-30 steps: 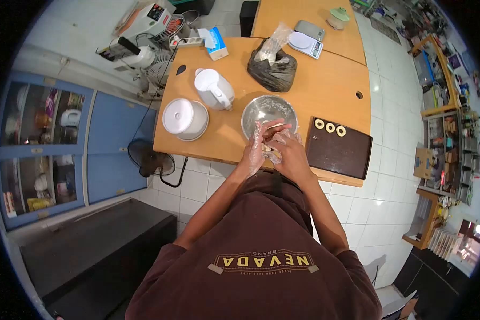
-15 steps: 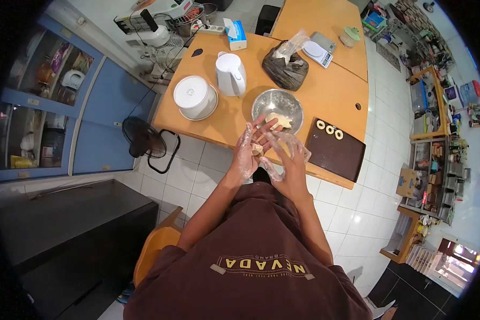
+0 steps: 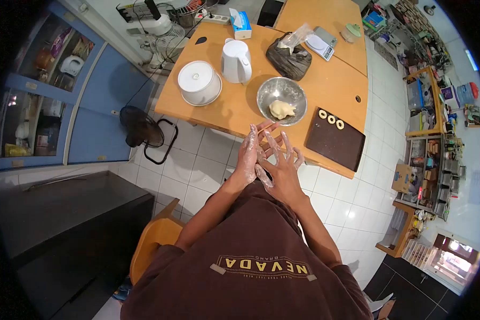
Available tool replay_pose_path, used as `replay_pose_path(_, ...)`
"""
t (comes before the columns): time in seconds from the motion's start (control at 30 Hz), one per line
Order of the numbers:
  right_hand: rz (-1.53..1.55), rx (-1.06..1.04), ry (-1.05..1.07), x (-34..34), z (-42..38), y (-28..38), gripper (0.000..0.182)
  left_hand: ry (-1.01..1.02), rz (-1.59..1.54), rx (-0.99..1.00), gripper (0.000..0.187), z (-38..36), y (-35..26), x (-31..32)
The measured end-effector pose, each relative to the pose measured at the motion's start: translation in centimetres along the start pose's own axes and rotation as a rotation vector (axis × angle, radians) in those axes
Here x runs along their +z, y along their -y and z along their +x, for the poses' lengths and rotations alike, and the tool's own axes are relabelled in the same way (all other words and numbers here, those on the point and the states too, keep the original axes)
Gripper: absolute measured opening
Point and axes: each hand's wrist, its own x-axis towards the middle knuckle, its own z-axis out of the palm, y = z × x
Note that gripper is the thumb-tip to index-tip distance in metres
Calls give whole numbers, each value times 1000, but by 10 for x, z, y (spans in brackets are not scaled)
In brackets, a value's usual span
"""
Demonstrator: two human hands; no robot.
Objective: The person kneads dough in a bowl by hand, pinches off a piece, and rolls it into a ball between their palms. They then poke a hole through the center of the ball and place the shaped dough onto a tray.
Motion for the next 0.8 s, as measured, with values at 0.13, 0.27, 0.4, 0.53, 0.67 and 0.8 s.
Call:
replay_pose_path(0.13,-46,-53,10,-5,10,15,35,43,11,70,60,-13,-10,-15)
replay_pose_path(0.27,12,6,-124,0,19,19,40,118,-14,188,56,-8,-22,-11)
replay_pose_path(0.4,90,23,-196,7,22,32,47,79,-91,204,59,-13,-30,-7)
replay_pose_path(0.53,19,-98,-82,17,12,29,49,58,-217,200,75,-14,-27,-7)
replay_pose_path(0.67,60,-107,-71,15,5,26,48,39,-269,165,84,-13,-29,-5)
replay_pose_path(0.8,110,-60,-83,9,-9,12,45,52,-269,154,89,0,-19,-1)
